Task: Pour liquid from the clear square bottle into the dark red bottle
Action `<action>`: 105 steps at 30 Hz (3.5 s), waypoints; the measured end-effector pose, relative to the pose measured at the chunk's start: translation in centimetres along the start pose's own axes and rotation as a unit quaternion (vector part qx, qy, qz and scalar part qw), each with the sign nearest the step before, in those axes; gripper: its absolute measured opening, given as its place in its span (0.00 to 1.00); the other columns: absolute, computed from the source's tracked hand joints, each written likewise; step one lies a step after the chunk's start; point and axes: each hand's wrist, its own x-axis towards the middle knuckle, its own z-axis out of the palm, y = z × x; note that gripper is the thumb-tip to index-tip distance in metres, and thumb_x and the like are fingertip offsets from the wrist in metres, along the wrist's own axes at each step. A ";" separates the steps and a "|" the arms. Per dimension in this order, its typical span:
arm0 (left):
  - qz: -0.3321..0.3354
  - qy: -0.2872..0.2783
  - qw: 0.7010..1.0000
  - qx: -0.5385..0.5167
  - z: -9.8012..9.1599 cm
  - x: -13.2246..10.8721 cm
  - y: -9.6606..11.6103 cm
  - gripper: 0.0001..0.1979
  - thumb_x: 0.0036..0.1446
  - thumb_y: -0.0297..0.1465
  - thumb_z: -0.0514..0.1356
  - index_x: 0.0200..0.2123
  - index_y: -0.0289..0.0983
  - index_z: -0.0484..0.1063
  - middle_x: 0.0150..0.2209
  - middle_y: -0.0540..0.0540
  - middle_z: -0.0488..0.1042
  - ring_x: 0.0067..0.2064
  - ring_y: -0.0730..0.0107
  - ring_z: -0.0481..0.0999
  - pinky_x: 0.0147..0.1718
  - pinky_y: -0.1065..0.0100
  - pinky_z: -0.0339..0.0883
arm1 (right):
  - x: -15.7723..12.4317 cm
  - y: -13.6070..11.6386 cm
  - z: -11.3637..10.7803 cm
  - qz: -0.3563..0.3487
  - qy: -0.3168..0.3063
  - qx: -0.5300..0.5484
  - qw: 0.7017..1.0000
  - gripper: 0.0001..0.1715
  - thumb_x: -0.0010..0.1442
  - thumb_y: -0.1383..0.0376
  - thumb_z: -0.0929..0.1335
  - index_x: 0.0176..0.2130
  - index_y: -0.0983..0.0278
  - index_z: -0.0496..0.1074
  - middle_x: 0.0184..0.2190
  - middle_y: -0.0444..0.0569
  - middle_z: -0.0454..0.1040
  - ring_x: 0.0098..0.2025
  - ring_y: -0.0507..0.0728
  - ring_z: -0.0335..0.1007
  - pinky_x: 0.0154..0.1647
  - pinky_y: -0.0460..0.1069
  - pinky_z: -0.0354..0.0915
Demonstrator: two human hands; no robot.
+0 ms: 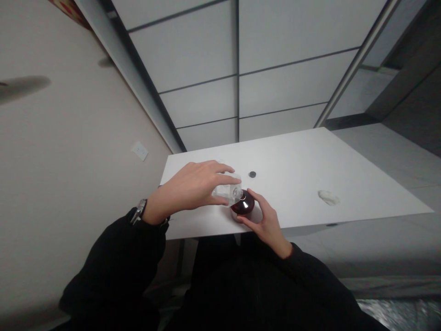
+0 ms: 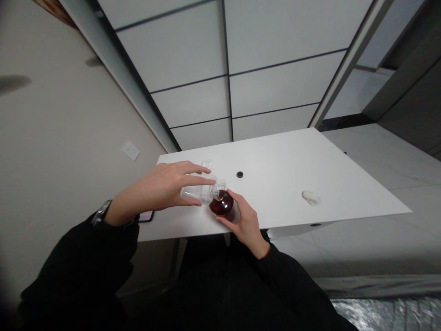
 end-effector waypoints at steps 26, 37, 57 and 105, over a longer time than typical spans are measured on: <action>0.014 -0.031 0.999 -0.024 -1.2 1.0 0.6 0.16 0.66 0.43 0.66 0.56 0.49 0.78 0.65 0.47 0.74 0.64 0.55 0.74 0.54 0.61 0.69 | 0.0 0.1 0.0 0.013 -0.003 0.017 1.000 0.44 0.60 0.53 0.78 0.68 0.58 0.65 0.63 0.58 0.75 0.64 0.68 0.73 0.66 0.65 0.71; 0.019 -0.042 0.998 -0.032 -1.6 1.4 0.9 0.16 0.66 0.43 0.66 0.55 0.49 0.79 0.64 0.47 0.74 0.63 0.54 0.74 0.55 0.60 0.68 | 0.1 0.0 -0.1 0.014 -0.006 0.016 1.000 0.44 0.60 0.52 0.78 0.68 0.58 0.65 0.63 0.57 0.75 0.64 0.67 0.73 0.66 0.64 0.71; 0.050 -0.027 0.997 -0.047 -1.0 2.2 1.0 0.16 0.71 0.45 0.59 0.54 0.49 0.80 0.63 0.46 0.74 0.59 0.56 0.74 0.48 0.63 0.67 | 0.0 0.1 -0.1 0.024 -0.005 0.018 1.000 0.43 0.60 0.51 0.77 0.67 0.57 0.65 0.61 0.57 0.75 0.62 0.68 0.74 0.65 0.66 0.71; 0.079 -0.031 0.994 -0.068 -0.3 4.3 2.9 0.16 0.76 0.38 0.47 0.46 0.38 0.72 0.53 0.40 0.72 0.52 0.54 0.65 0.54 0.55 0.58 | 0.0 -0.1 -0.1 0.004 0.001 -0.007 1.000 0.35 0.61 0.51 0.77 0.62 0.58 0.68 0.55 0.55 0.78 0.57 0.68 0.78 0.57 0.63 0.76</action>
